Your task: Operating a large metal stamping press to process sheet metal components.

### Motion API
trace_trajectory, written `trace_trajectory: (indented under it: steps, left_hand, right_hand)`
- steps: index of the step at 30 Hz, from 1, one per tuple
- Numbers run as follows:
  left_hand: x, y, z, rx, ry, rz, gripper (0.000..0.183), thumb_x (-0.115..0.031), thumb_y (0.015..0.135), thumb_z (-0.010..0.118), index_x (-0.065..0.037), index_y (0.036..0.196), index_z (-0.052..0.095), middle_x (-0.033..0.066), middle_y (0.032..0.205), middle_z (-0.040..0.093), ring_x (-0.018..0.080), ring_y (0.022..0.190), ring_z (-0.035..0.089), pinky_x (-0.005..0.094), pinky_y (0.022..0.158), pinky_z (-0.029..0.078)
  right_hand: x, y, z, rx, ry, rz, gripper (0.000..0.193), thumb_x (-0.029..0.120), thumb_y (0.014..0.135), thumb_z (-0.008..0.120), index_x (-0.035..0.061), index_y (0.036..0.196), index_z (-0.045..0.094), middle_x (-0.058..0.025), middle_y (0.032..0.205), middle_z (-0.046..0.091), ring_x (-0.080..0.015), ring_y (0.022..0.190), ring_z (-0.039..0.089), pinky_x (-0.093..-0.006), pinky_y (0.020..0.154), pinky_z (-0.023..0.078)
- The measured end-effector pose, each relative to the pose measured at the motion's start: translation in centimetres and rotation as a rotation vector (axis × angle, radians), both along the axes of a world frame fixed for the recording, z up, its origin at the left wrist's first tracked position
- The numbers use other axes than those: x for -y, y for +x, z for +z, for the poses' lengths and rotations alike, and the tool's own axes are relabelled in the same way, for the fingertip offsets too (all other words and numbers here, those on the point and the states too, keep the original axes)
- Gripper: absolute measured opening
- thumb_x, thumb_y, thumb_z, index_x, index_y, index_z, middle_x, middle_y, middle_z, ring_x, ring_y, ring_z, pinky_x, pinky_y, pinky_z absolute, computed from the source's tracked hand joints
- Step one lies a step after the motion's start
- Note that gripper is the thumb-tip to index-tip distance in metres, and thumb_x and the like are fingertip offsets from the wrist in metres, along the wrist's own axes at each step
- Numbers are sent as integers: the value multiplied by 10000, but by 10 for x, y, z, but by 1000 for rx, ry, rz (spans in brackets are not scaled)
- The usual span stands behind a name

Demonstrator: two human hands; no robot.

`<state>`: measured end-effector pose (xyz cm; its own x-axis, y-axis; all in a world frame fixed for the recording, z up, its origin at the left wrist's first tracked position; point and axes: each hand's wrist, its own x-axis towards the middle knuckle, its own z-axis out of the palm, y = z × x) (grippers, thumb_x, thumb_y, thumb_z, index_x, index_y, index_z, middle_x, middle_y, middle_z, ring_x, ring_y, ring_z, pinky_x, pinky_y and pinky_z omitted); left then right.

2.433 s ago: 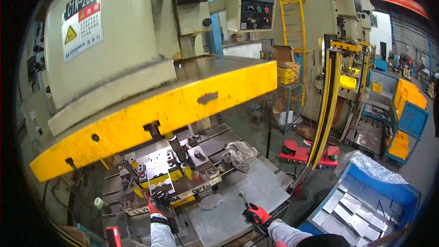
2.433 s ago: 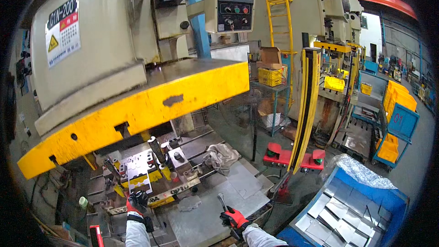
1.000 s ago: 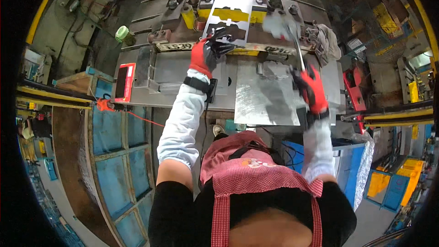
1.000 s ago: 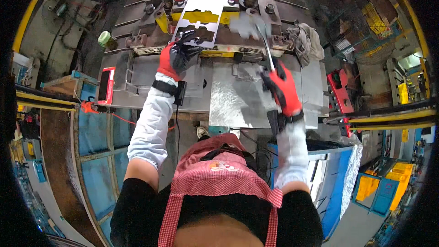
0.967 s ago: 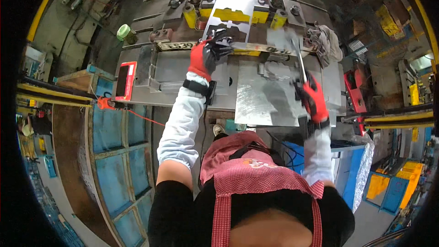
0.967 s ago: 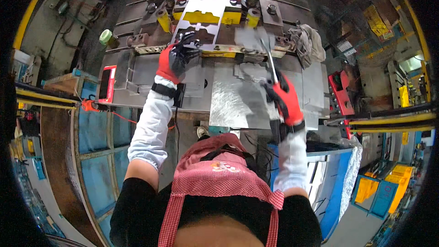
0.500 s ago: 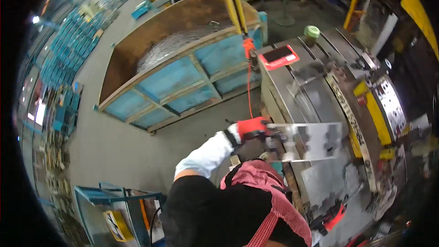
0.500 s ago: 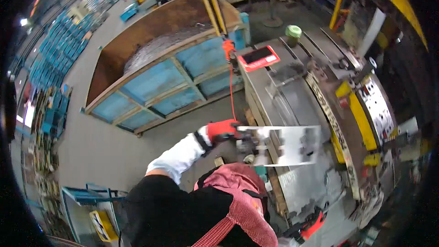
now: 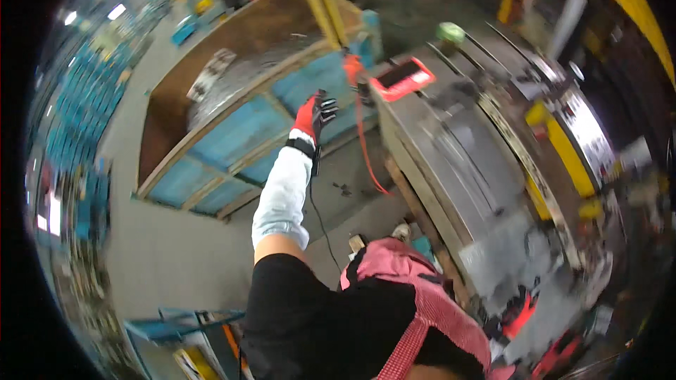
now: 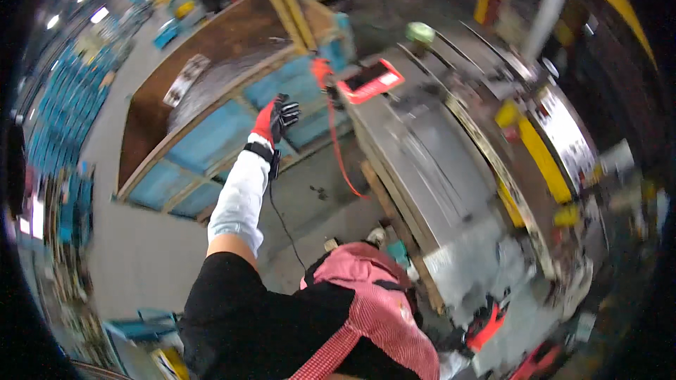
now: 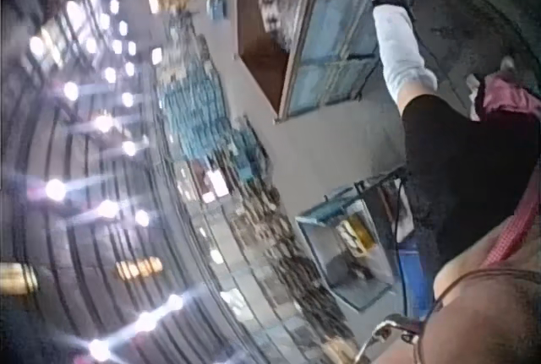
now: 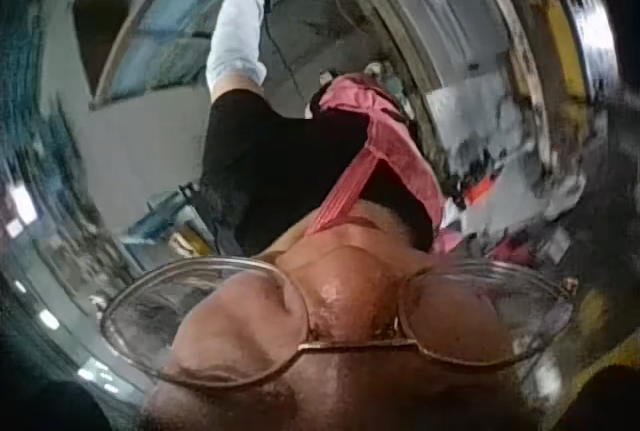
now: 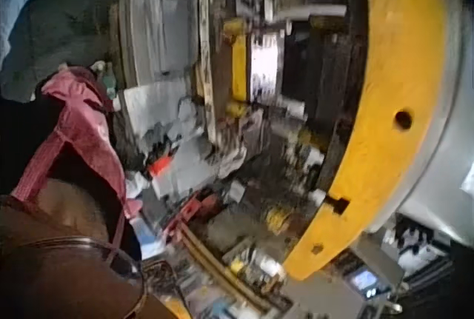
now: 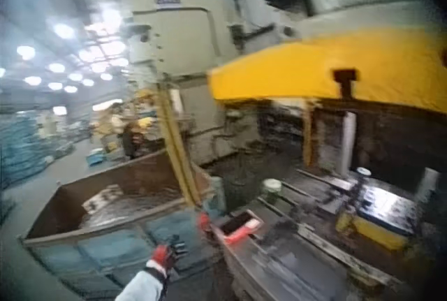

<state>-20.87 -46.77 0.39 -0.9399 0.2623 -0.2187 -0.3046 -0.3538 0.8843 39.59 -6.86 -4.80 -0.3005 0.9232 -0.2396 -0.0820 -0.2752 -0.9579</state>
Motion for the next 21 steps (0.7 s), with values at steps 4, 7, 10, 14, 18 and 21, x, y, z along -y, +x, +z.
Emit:
trace_trajectory:
  steps: [4,7,10,14,18,21]
  left_hand:
    - [-112,96,-34,-15,-102,-627,462,-301,915,456,-14,1273,405,121,1043,603,228,914,608,350,784,500]
    - [-170,154,-53,128,-208,-1040,418,-253,915,471,-9,1252,435,131,1009,622,218,910,614,316,805,487]
    - [-201,211,-65,146,-243,-1173,348,-253,868,558,-25,1131,565,46,906,641,106,776,585,240,684,458]
    - [-220,241,-40,76,-294,-1360,367,-291,865,563,-14,1104,570,38,907,640,99,788,571,247,708,451]
    - [-224,241,-53,-243,-83,-1380,417,-339,856,571,-8,1109,555,45,932,631,90,800,563,238,719,444]
    - [-222,232,-39,96,-87,-1272,431,-332,904,481,-7,1188,494,93,1058,605,156,903,588,295,805,458]
  right_hand:
    - [19,-26,28,52,-56,94,637,81,809,577,51,1356,251,-75,952,593,-78,632,483,-218,530,391]
    - [21,-45,42,36,82,264,648,22,787,557,64,1364,266,-86,974,575,-93,686,497,-228,589,410]
    - [18,-89,78,170,85,503,604,36,773,558,57,1334,338,-62,943,578,-81,687,481,-225,594,413]
    - [-26,-141,47,287,273,648,547,140,747,632,64,1258,455,-17,825,570,-76,711,480,-245,655,420]
    - [-77,-187,37,424,354,734,489,220,736,650,31,1168,519,-30,805,583,-101,735,502,-273,717,431]
    - [-77,-185,34,303,200,733,444,166,747,632,24,1155,530,-16,797,592,-103,683,500,-273,641,441]
